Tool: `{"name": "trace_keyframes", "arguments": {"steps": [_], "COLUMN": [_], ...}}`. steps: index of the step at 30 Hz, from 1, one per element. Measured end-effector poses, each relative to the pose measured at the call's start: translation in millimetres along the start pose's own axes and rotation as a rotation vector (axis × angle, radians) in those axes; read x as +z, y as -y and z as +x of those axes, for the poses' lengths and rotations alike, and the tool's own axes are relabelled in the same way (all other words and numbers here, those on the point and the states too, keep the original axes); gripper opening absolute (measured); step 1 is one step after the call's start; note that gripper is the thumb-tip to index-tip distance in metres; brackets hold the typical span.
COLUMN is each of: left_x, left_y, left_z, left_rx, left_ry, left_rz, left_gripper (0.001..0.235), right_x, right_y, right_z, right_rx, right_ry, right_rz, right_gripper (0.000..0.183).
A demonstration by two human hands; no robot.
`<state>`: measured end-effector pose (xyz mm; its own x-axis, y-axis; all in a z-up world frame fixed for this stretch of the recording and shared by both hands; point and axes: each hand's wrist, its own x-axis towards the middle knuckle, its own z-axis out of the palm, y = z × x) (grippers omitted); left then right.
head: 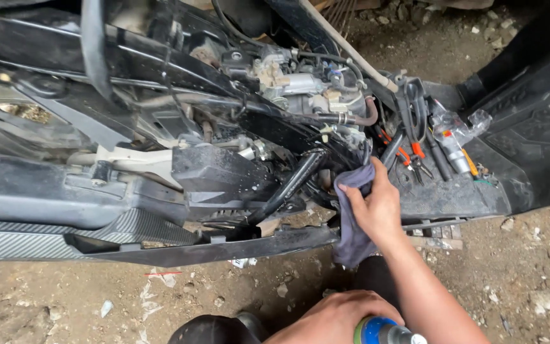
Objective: Cleaning and maintaining motorcycle engine components using a cloth and spray cleaner.
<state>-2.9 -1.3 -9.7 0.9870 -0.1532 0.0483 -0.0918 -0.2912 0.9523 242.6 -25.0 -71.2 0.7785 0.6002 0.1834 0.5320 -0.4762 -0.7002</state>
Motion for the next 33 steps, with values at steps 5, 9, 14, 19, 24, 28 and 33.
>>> {"name": "trace_keyframes", "arguments": {"steps": [5, 9, 14, 19, 24, 28, 33], "left_x": [-7.1, -14.8, -19.2, -15.7, -23.9, -18.9, -25.3], "left_y": [0.6, -12.8, -18.7, -9.0, -17.7, -8.5, -23.7], "left_z": [5.3, 4.8, -1.3, 1.6, 3.6, -3.4, -15.0], "left_rx": [0.034, -0.024, -0.053, 0.004, -0.110, -0.024, 0.020], "left_ry": [-0.027, -0.016, -0.018, -0.049, 0.008, -0.056, -0.092], "left_rz": [-0.037, -0.036, -0.060, -0.058, -0.032, -0.031, -0.071], "left_gripper": [0.054, 0.055, 0.057, 0.059, 0.064, 0.065, 0.051], "right_x": [-30.6, -53.9, -72.4, -53.6, -57.7, -65.9, -44.7], "right_y": [-1.0, -43.8, 63.6, 126.7, 67.4, 68.8, 135.3], "right_z": [18.9, 9.8, 16.9, 60.8, 80.5, 63.4, -7.8], "right_rx": [-0.150, 0.118, -0.163, -0.059, -0.652, -0.563, -0.648], "right_ry": [0.128, -0.041, -0.299, 0.349, 0.238, 0.146, -0.578], "right_rz": [-0.081, 0.198, 0.518, 0.000, -0.171, -0.050, 0.223], "right_gripper": [0.075, 0.043, 0.037, 0.056, 0.079, 0.038, 0.010]}}
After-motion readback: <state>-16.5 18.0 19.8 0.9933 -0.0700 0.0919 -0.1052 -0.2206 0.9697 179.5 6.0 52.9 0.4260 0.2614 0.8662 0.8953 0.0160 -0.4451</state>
